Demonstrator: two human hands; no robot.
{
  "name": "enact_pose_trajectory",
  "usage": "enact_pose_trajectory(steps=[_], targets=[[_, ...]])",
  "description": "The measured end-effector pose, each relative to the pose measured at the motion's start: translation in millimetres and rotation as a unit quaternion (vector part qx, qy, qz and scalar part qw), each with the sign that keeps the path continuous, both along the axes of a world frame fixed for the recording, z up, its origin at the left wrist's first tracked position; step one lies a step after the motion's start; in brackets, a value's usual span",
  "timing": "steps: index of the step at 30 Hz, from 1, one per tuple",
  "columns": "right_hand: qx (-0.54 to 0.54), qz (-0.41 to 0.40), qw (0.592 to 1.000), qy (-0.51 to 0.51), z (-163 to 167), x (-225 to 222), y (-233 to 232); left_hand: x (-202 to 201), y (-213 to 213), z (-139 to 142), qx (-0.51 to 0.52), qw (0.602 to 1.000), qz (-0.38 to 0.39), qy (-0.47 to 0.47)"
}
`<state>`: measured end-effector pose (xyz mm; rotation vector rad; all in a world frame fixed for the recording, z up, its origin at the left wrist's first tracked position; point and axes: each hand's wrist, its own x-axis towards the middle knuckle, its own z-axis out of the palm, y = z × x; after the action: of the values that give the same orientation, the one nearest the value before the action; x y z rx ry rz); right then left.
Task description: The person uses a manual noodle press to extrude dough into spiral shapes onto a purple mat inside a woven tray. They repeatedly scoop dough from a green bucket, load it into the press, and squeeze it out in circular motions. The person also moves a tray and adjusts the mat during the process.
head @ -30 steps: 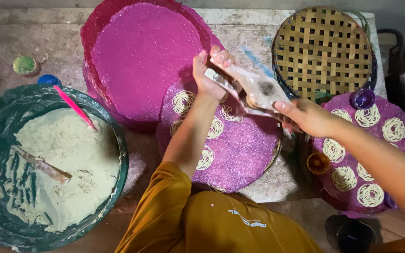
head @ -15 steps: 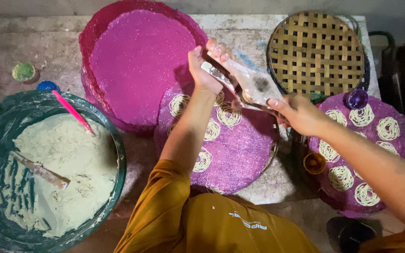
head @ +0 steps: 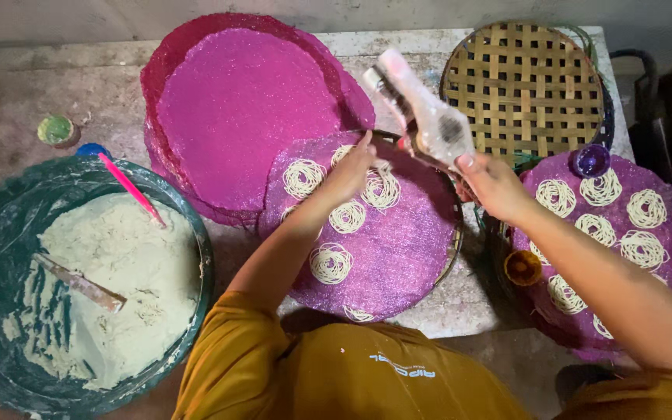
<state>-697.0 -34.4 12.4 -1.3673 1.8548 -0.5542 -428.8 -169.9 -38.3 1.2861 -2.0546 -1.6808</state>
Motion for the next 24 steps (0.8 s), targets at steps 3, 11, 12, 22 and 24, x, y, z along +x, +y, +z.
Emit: enact_pose_trajectory(steps=[3, 11, 12, 22, 24], targets=[[-0.037, -0.013, 0.998, -0.051, -3, -9, 6, 30, 24, 9, -0.304, 0.936, -0.117, -0.134], [0.171, 0.041, 0.980, -0.096, 15, 13, 63, 37, 42, 32, 0.026, 0.897, 0.081, 0.435], [0.197, 0.076, 0.962, -0.175, 20, 19, 69, 29, 45, 32, 0.242, 0.753, 0.108, 0.602], [0.135, 0.076, 0.987, 0.033, 35, 58, 64, 6, 37, 7, 0.348, 0.545, 0.129, 0.752], [0.113, 0.090, 0.989, 0.018, 36, 64, 64, 10, 36, 0, 0.334, 0.566, 0.132, 0.742]])
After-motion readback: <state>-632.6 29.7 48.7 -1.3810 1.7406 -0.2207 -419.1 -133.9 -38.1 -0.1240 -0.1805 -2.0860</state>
